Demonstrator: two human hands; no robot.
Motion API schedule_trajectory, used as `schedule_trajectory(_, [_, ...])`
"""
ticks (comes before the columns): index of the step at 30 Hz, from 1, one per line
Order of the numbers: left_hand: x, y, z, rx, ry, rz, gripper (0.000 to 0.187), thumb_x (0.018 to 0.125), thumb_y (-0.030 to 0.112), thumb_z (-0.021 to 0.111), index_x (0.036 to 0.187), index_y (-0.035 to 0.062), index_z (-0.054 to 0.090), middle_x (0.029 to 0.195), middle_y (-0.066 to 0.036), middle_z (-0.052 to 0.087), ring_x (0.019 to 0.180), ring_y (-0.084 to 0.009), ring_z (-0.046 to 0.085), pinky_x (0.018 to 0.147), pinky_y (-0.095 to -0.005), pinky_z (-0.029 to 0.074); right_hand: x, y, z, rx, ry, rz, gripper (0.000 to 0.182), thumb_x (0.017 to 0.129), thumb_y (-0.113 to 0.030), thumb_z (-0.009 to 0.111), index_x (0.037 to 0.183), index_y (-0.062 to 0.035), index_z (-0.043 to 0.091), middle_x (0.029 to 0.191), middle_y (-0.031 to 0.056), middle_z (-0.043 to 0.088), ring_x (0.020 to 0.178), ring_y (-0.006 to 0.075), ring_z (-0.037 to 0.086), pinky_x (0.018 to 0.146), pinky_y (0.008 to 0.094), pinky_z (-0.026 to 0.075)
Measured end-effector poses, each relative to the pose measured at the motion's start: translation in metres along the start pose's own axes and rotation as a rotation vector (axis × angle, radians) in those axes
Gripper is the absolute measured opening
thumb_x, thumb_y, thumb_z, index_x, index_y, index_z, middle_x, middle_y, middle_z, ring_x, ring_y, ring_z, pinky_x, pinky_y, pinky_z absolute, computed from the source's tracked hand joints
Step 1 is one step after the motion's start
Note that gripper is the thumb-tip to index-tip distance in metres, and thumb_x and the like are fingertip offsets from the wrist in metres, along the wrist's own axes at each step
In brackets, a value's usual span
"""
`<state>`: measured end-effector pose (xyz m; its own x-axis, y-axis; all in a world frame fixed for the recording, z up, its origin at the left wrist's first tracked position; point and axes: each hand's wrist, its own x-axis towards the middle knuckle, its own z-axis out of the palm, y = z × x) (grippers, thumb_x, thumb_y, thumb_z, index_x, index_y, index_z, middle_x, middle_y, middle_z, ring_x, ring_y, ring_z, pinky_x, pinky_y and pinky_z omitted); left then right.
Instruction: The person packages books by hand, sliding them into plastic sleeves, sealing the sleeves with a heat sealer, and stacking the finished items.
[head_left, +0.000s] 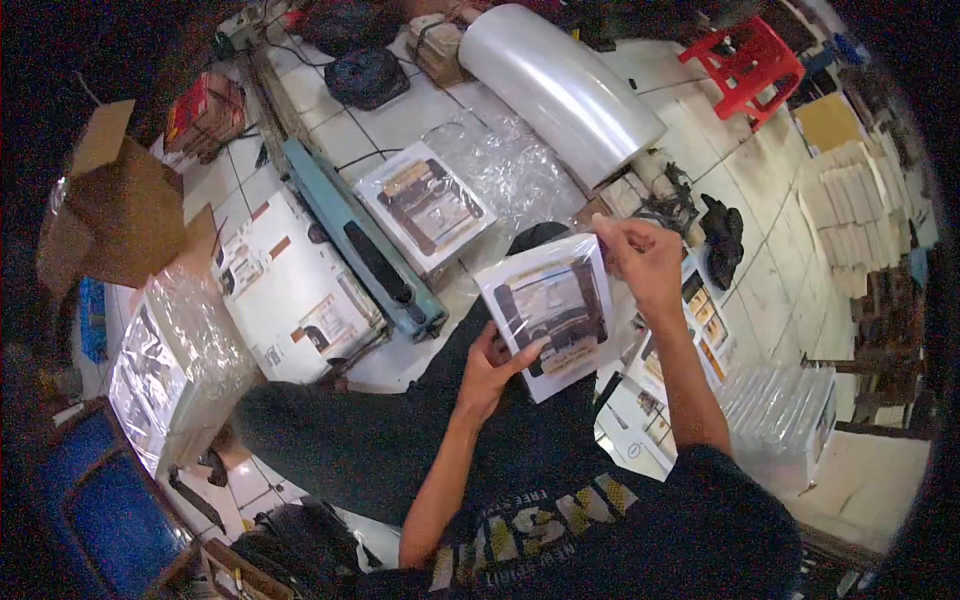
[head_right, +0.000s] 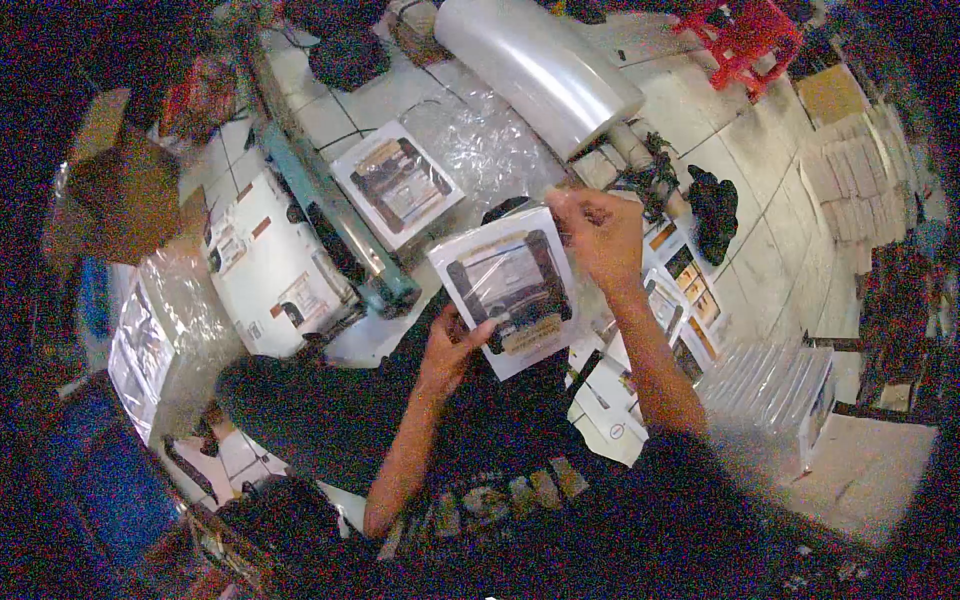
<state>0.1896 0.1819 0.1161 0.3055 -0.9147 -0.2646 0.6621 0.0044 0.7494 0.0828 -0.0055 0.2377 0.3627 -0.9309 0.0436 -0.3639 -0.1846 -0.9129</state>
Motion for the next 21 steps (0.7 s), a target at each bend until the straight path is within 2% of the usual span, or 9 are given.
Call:
schedule_trajectory(5, [0.002,0.009,0.010,0.292,-0.021,-0.031,0.047,0.082,0.021,0.075,0.119,-0.0002,0.056,0.109,-0.010,0.064,0.099,-0.0190,0.062,0.090,-0.0343,0.049,0.014,0.019,-0.004,0.050,-0.020,0.143,0.027,0.083,-0.028,0.073,0.085,-0.0003,0.072,0.074,0.0035,0.068,0.065,0.0081,0.062,0.056,0.0222,0.049])
schedule_trajectory(9, [0.009,-0.011,0.003,0.194,0.066,0.026,0.040,0.087,0.016,0.069,0.119,-0.0038,0.055,0.107,-0.008,0.065,0.091,-0.0130,0.061,0.083,-0.0281,0.050,0.020,0.037,-0.001,0.307,-0.042,0.288,0.027,0.082,-0.026,0.074,0.091,-0.0001,0.070,0.082,0.0047,0.069,0.067,0.0103,0.064,0.059,0.0206,0.048])
schedule_trajectory(12, [0.000,-0.006,-0.003,-0.114,0.008,-0.031,0.036,0.090,0.014,0.065,0.119,-0.0044,0.055,0.108,-0.009,0.064,0.092,-0.0129,0.062,0.083,-0.0285,0.050,0.014,0.048,-0.012,0.443,0.011,0.268,0.041,0.086,-0.036,0.069,0.107,-0.0014,0.066,0.100,0.0090,0.068,0.083,0.0165,0.065,0.070,0.0296,0.051])
schedule_trajectory(14, [-0.009,0.006,-0.004,-0.230,0.028,-0.081,0.034,0.091,0.012,0.063,0.119,-0.0047,0.055,0.109,-0.009,0.064,0.093,-0.0141,0.062,0.084,-0.0294,0.051,0.002,0.052,-0.021,0.397,-0.094,0.373,0.054,0.090,-0.050,0.058,0.118,-0.0030,0.060,0.113,0.0124,0.062,0.101,0.0217,0.061,0.084,0.0430,0.048])
schedule_trajectory(15, [-0.011,0.003,-0.011,-0.229,0.036,-0.069,0.032,0.091,0.010,0.062,0.119,-0.0043,0.055,0.109,-0.010,0.064,0.093,-0.0149,0.063,0.083,-0.0298,0.051,-0.006,0.050,-0.027,0.478,-0.276,0.543,0.065,0.091,-0.060,0.048,0.124,-0.0050,0.056,0.123,0.0157,0.056,0.114,0.0251,0.053,0.093,0.0503,0.042])
schedule_trajectory(16, [-0.013,0.007,-0.014,-0.228,0.042,-0.071,0.032,0.091,0.010,0.062,0.119,-0.0043,0.055,0.109,-0.010,0.064,0.093,-0.0149,0.063,0.083,-0.0298,0.051,-0.017,0.056,-0.031,0.480,-0.279,0.547,0.065,0.091,-0.060,0.048,0.124,-0.0050,0.056,0.123,0.0157,0.056,0.114,0.0251,0.053,0.093,0.0503,0.042])
schedule_trajectory(18, [-0.017,0.016,-0.018,-0.237,0.090,-0.077,0.033,0.091,0.010,0.063,0.119,-0.0045,0.055,0.109,-0.010,0.064,0.093,-0.0146,0.063,0.082,-0.0298,0.052,-0.037,0.070,-0.036,0.713,-0.653,0.772,0.057,0.089,-0.051,0.059,0.123,-0.0045,0.059,0.116,0.0140,0.062,0.102,0.0226,0.060,0.084,0.0442,0.049])
schedule_trajectory(20, [-0.023,0.024,-0.030,-0.198,0.151,-0.075,0.033,0.091,0.011,0.063,0.119,-0.0046,0.055,0.108,-0.010,0.065,0.093,-0.0142,0.063,0.081,-0.0300,0.052,-0.054,0.055,-0.018,0.147,-0.707,0.596,0.047,0.085,-0.038,0.069,0.115,-0.0026,0.064,0.100,0.0100,0.068,0.085,0.0170,0.065,0.071,0.0336,0.054])
schedule_trajectory(21, [-0.026,0.029,-0.038,-0.150,0.182,-0.111,0.032,0.091,0.012,0.063,0.118,-0.0045,0.056,0.107,-0.010,0.065,0.092,-0.0140,0.063,0.081,-0.0296,0.052,-0.056,0.031,-0.004,-0.020,-0.642,0.576,0.035,0.081,-0.027,0.075,0.103,-0.0002,0.070,0.082,0.0049,0.070,0.069,0.0112,0.065,0.062,0.0245,0.053])
